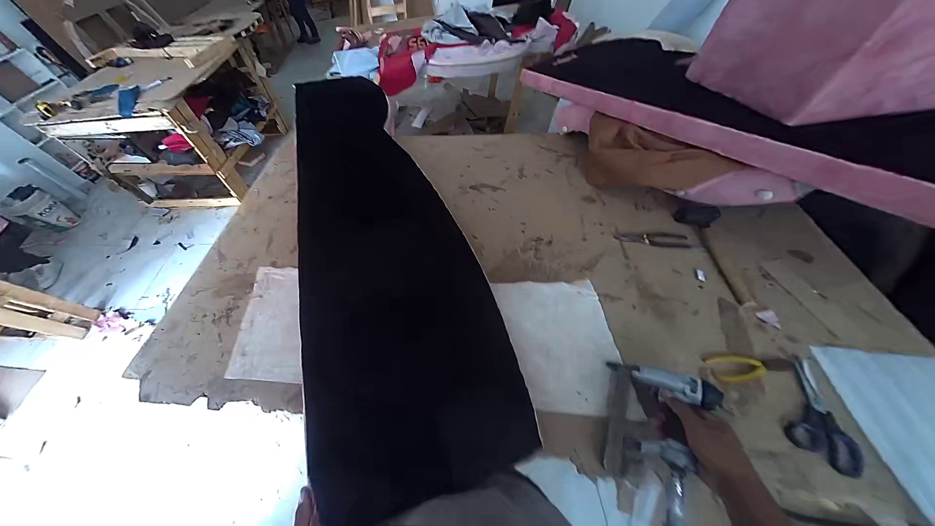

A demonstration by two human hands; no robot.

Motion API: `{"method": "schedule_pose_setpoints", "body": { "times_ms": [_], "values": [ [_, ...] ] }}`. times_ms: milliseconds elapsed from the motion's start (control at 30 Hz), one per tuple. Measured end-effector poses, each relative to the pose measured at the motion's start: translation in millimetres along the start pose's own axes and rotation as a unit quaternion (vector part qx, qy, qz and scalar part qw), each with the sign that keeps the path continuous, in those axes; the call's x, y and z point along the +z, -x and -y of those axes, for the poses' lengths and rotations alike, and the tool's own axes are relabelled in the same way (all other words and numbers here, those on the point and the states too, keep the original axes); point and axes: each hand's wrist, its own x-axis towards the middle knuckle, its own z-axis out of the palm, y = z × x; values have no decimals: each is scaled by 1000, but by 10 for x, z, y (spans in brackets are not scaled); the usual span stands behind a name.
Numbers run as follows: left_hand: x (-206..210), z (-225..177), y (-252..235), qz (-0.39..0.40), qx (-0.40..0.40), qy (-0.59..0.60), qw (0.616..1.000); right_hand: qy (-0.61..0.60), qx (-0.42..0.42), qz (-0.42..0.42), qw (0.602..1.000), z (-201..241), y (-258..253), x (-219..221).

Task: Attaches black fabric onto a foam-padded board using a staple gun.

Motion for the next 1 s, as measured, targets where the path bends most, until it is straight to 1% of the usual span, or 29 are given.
{"method": "schedule_pose_setpoints", "body": {
  "times_ms": [67, 133, 167, 200, 267, 300, 367, 433, 467, 600, 700, 767, 867, 900, 933, 1000],
  "values": [
    [264, 74, 2, 28, -12, -25, 999, 64, -16, -38, 997, 71, -2, -85],
    [344, 233, -60, 43, -25, -96, 994, 145, -12, -70, 987, 23, -40, -215],
    [366, 275, -98, 47, -23, -140, 989, 183, -21, -72, 980, -16, -73, -264],
    [381, 278, -117, 41, -18, -186, 982, 215, -34, -70, 974, -51, -96, -294],
    [416, 203, -77, -1, 12, -273, 962, 261, -60, -70, 961, -134, -93, -341],
    [422, 153, -27, -21, 33, -314, 949, 268, -75, -73, 958, -183, -80, -377],
    [456, 48, 84, -42, 85, -376, 922, 266, -75, -72, 958, -244, -32, -454],
    [550, -85, 170, -55, 94, -380, 918, 261, -65, -78, 960, -266, 28, -432],
    [611, -156, 198, -51, 73, -381, 920, 265, -65, -86, 958, -280, 56, -410],
    [722, -289, 152, -13, -104, -379, 920, 269, -70, -116, 954, -347, 81, -321],
    [694, -357, 21, 22, -192, -298, 935, 255, -75, -126, 956, -394, 65, -263],
    [661, -423, -41, 62, -220, -220, 948, 255, -80, -130, 955, -423, 71, -282],
    [649, -485, -91, 119, -205, -167, 957, 263, -120, -135, 948, -380, 145, -319],
    [647, -487, -91, 120, -186, -169, 960, 268, -143, -129, 944, -338, 202, -307],
    [667, -500, -88, 109, -156, -188, 964, 267, -161, -125, 942, -284, 272, -251],
    [762, -533, -53, 64, -60, -244, 966, 241, -194, -120, 943, -166, 491, -56]
  ]
}}
